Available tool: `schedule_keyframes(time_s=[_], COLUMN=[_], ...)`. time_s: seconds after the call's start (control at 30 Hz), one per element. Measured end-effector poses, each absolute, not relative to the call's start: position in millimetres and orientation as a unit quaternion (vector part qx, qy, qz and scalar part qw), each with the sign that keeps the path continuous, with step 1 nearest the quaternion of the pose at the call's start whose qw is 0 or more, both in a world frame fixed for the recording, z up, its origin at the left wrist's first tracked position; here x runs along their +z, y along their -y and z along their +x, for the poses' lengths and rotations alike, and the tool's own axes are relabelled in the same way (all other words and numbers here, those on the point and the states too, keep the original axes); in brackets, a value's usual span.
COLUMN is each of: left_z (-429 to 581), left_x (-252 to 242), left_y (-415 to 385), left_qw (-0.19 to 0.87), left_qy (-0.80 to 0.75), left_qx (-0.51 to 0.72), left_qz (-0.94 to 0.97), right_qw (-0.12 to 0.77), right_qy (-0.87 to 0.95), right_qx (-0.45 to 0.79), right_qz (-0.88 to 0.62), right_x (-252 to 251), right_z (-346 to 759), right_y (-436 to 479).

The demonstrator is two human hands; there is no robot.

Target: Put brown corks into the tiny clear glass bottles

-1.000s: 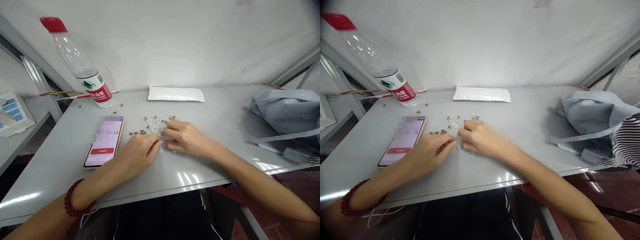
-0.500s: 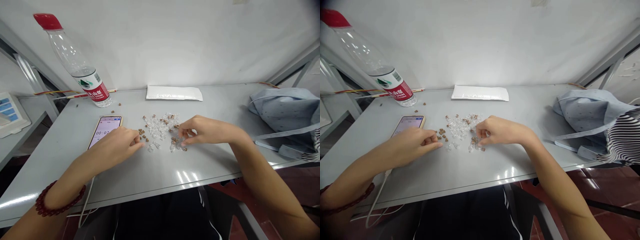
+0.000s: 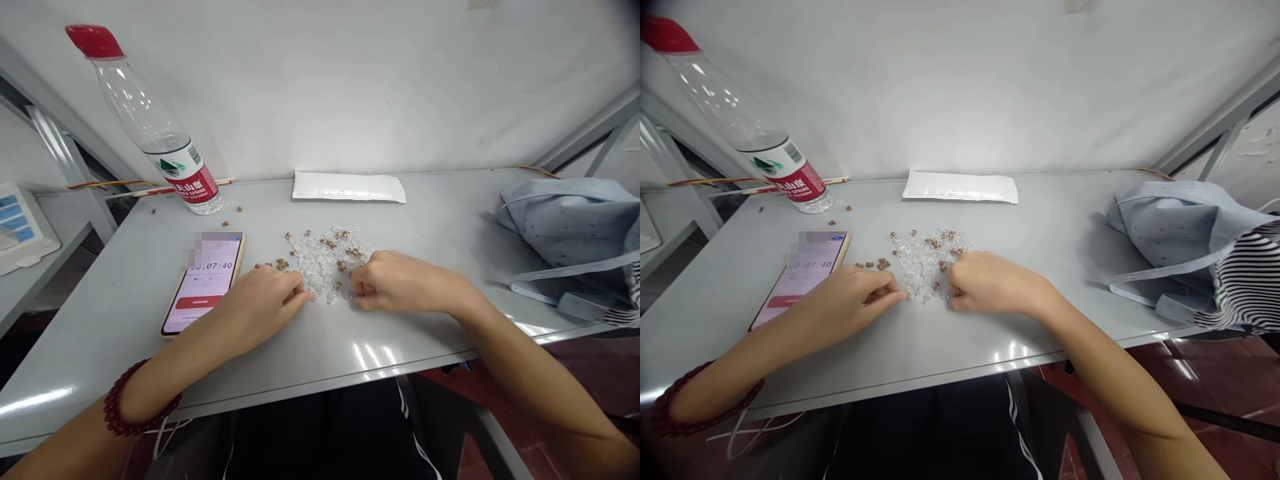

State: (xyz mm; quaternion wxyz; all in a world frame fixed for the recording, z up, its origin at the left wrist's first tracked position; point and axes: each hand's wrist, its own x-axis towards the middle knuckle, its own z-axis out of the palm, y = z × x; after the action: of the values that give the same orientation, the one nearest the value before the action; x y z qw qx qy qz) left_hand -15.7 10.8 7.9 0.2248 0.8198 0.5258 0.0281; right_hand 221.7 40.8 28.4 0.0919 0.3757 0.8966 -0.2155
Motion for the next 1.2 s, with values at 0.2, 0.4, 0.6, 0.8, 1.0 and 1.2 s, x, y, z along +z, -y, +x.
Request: schedule_keyframes(time_s=[0.2, 0.4, 0.6, 0.8, 1.0, 1.2], left_z=[-8, 0, 0, 1, 0, 0], left_x=[1, -4, 9, 12, 13, 18], left_y=[-1, 3, 4, 5, 4, 5], left_qw=[0.250, 0.162, 0.240, 0.261, 0.336, 0.393], left_qy=[-0.421, -0.351, -0.410, -0.429, -0.453, -0.467], left_qx=[0.193, 0.283, 0.347, 0.382, 0.409, 0.379], left_qz=[0.850, 0.878, 0.808, 0.776, 0.717, 0.696], right_qw=[-0.019, -0.191, -0.267, -0.273, -0.262, -0.211], right_qy=[-0.883, -0.816, -0.704, -0.612, -0.647, -0.718], right_qx=[-0.320, -0.449, -0.585, -0.683, -0.635, -0.580], right_qz=[0.343, 0.310, 0.303, 0.291, 0.331, 0.322], right_x=[30, 26, 19, 15, 18, 20], right_z=[220, 214, 208, 203, 207, 210], right_y=[-40, -31, -34, -34, -36, -39])
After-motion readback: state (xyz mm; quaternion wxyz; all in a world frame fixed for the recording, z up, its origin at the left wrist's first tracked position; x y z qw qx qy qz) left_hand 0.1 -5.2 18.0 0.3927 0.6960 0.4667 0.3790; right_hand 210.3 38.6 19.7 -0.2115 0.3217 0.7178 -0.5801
